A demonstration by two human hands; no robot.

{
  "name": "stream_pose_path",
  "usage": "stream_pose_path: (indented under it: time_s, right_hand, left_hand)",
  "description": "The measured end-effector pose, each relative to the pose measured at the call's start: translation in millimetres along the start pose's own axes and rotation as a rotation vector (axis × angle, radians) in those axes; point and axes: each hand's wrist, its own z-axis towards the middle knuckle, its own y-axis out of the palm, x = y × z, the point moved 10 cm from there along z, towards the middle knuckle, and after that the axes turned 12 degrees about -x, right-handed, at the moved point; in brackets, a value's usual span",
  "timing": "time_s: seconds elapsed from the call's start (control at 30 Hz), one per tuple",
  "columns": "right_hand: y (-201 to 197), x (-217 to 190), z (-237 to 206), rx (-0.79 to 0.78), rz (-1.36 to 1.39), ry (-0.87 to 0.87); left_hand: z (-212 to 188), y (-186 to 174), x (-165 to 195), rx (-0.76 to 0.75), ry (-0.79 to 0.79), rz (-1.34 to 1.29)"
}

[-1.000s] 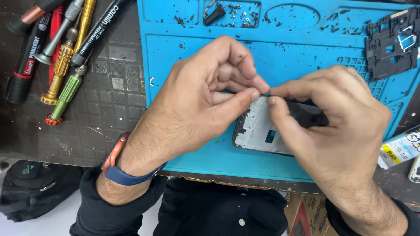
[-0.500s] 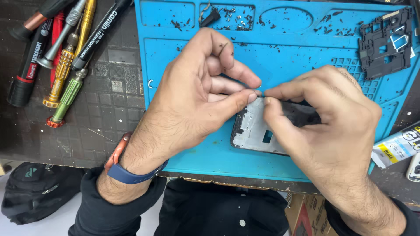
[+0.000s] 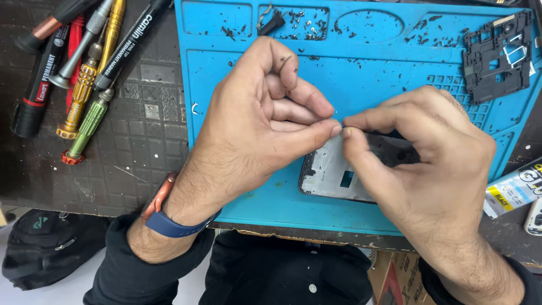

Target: The person works on a disassembled smartphone at a repair bench. They peel old adhesive residue from the phone frame by hand, apply adhesive from a glue tube along the frame edge, spray cleaning solution on the internal board, and wipe components with a cloth.

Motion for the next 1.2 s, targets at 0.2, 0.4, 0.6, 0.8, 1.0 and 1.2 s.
stream_pose_path:
  time_s: [0.2,0.4,0.6,0.8,1.0,1.2]
  right_hand:
    - [-2,-4,-1,-0.012,-0.026,-0.026]
    - [-2,-2,-1,-0.023,-0.014,-0.009]
    - [-3,-1,-2,-0.024,-0.008,-0.005]
    - [-2,9,-2,-0.051,0.049,0.088]
    - [-2,-4,2,-0.073,-0.024,-0.011]
    - [-4,1,-1,-0.043,0.082,0.023]
  left_hand:
    - [0,1,-1,0.022,0.003,-0.034]
    - [1,2,1,0.014,0.015,-0.040]
    - [1,3,-1,0.030,0.014,-0.055]
    - [1,4,0,0.029,0.022,-0.114]
    - [-1,4,5,0.037,0.045,-0.080]
    - [-2,7,13,0.025,0.090,-0.092]
